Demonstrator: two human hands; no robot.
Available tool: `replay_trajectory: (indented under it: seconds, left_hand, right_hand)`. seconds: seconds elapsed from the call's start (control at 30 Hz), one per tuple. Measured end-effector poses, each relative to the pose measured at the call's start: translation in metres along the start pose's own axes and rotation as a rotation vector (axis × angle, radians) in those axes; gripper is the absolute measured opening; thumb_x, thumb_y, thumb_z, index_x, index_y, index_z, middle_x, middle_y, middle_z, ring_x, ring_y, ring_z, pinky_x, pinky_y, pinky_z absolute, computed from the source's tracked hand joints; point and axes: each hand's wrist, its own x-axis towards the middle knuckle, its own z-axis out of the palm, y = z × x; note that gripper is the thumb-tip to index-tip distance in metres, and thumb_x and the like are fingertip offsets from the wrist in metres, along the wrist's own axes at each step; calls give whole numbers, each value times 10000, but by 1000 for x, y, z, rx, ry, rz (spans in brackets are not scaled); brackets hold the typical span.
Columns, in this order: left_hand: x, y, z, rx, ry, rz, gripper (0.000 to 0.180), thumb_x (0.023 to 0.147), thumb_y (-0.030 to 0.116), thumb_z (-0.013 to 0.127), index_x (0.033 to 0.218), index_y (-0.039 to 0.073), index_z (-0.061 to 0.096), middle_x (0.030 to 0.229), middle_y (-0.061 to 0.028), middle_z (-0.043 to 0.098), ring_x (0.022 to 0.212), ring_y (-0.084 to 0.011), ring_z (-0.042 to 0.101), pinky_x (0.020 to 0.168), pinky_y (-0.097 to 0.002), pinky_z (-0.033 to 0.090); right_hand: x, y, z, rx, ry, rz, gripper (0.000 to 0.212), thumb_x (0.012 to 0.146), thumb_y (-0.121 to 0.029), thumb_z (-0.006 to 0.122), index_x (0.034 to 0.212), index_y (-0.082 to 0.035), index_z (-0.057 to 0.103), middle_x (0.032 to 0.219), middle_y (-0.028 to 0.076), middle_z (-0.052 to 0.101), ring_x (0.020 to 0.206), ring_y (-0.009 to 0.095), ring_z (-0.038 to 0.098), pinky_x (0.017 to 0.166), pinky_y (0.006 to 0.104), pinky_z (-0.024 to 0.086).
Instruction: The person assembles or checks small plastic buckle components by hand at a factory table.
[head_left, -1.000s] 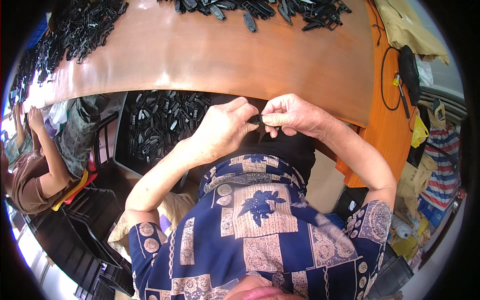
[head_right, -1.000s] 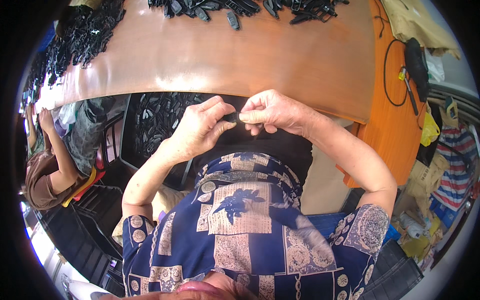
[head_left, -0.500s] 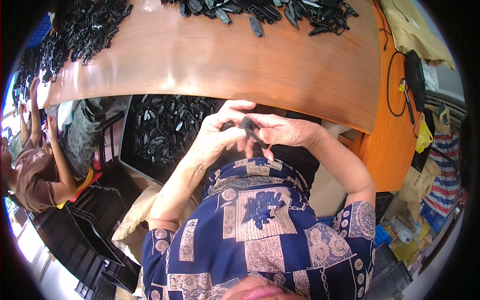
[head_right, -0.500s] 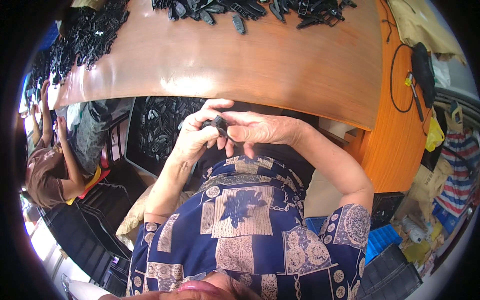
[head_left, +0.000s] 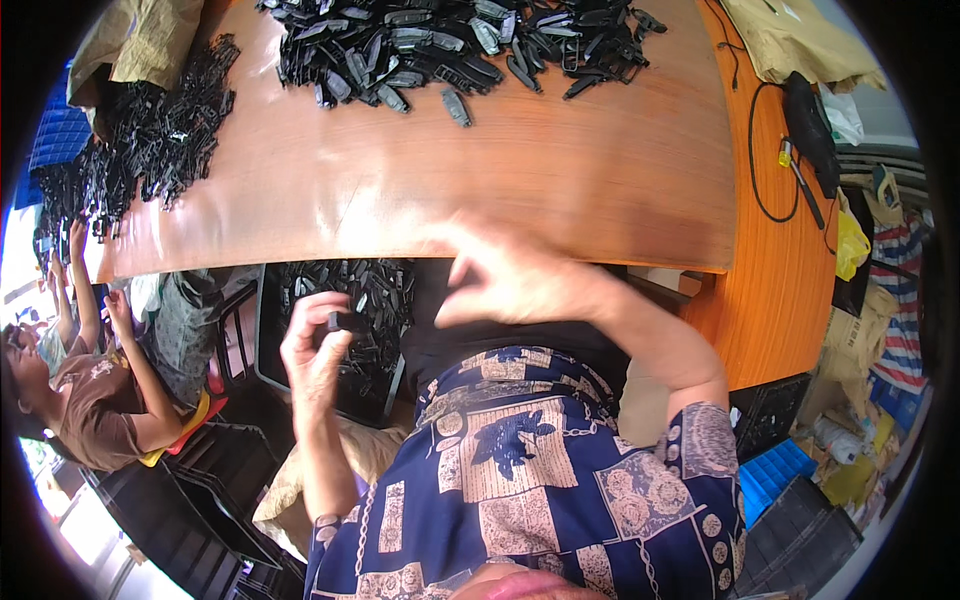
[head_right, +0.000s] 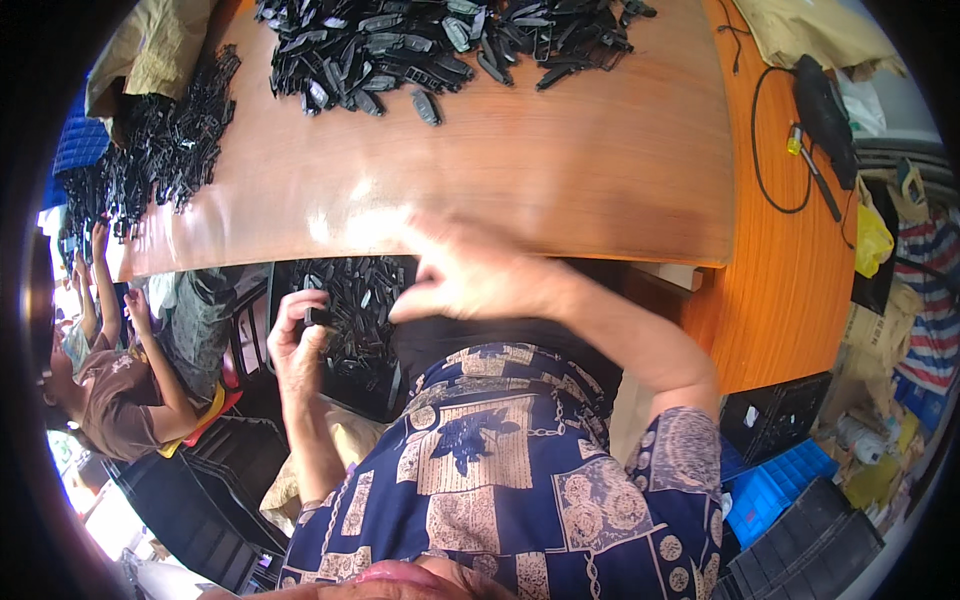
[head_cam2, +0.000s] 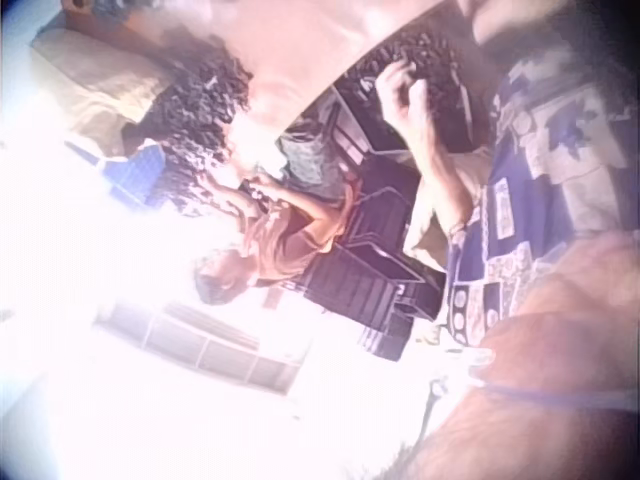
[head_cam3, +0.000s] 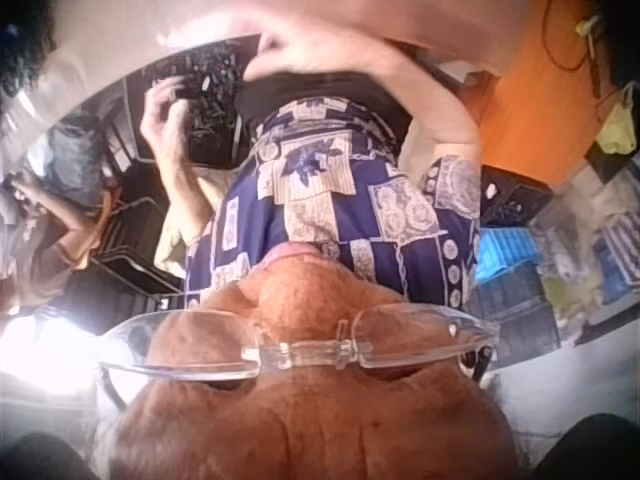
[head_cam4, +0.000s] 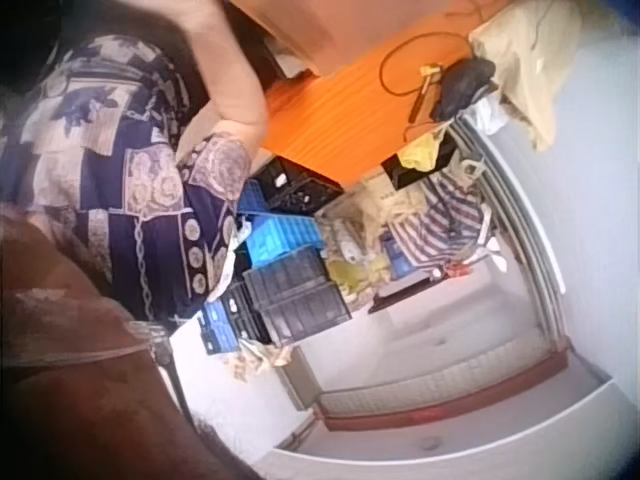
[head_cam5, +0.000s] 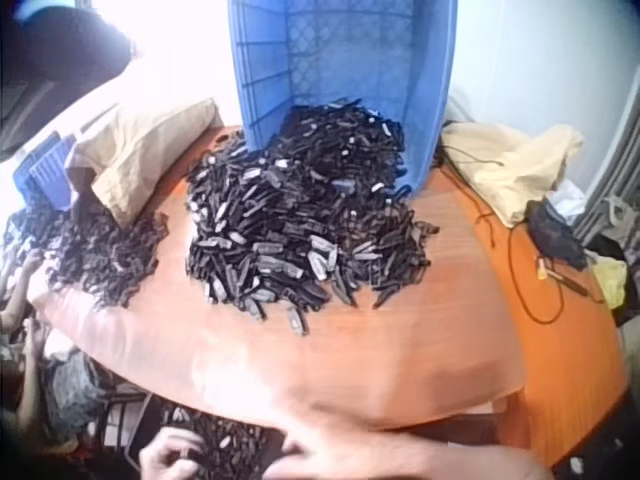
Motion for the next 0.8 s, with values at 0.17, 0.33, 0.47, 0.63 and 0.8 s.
replay_trajectory:
  seconds: [0.17,0.33,0.47,0.63,0.8]
  left_hand:
    - [47,29,-4,911,101,357,318,798,59,678,1111,50,626,1168,-153,582,1113,-324,542,946,-402,427]
    - [148,59,80,950,-130,721,315,779,-1,601,1068,119,636,987,-81,596,900,-281,585,789,-357,454]
    - [198,53,111,1146,-236,850,333,781,29,590,1098,129,611,1009,-59,555,945,-230,566,809,-349,453]
    - [213,43,112,1208,-251,871,171,789,99,636,951,89,580,993,-53,553,974,-227,557,801,-351,473]
    - [193,29,106,1004,-188,691,163,855,84,608,1004,54,550,946,-64,588,817,-223,606,703,-345,498]
  right_hand:
    - [-10,26,-111,-1079,595,-197,272,867,-121,603,1134,-76,575,1009,102,548,891,274,602,774,381,528]
    - [7,39,-160,-1599,505,-172,205,729,-1,603,924,-55,570,959,80,502,897,242,556,718,344,550]
    - [11,40,-175,-1561,421,-264,148,778,-34,609,915,-46,555,925,64,485,913,222,542,728,357,530]
    - [4,38,-178,-976,651,-314,191,838,-135,666,804,-32,509,727,57,560,683,181,576,599,298,501]
    - [4,42,-152,-654,656,-196,196,901,-167,627,856,-27,498,629,63,545,520,166,518,523,301,451]
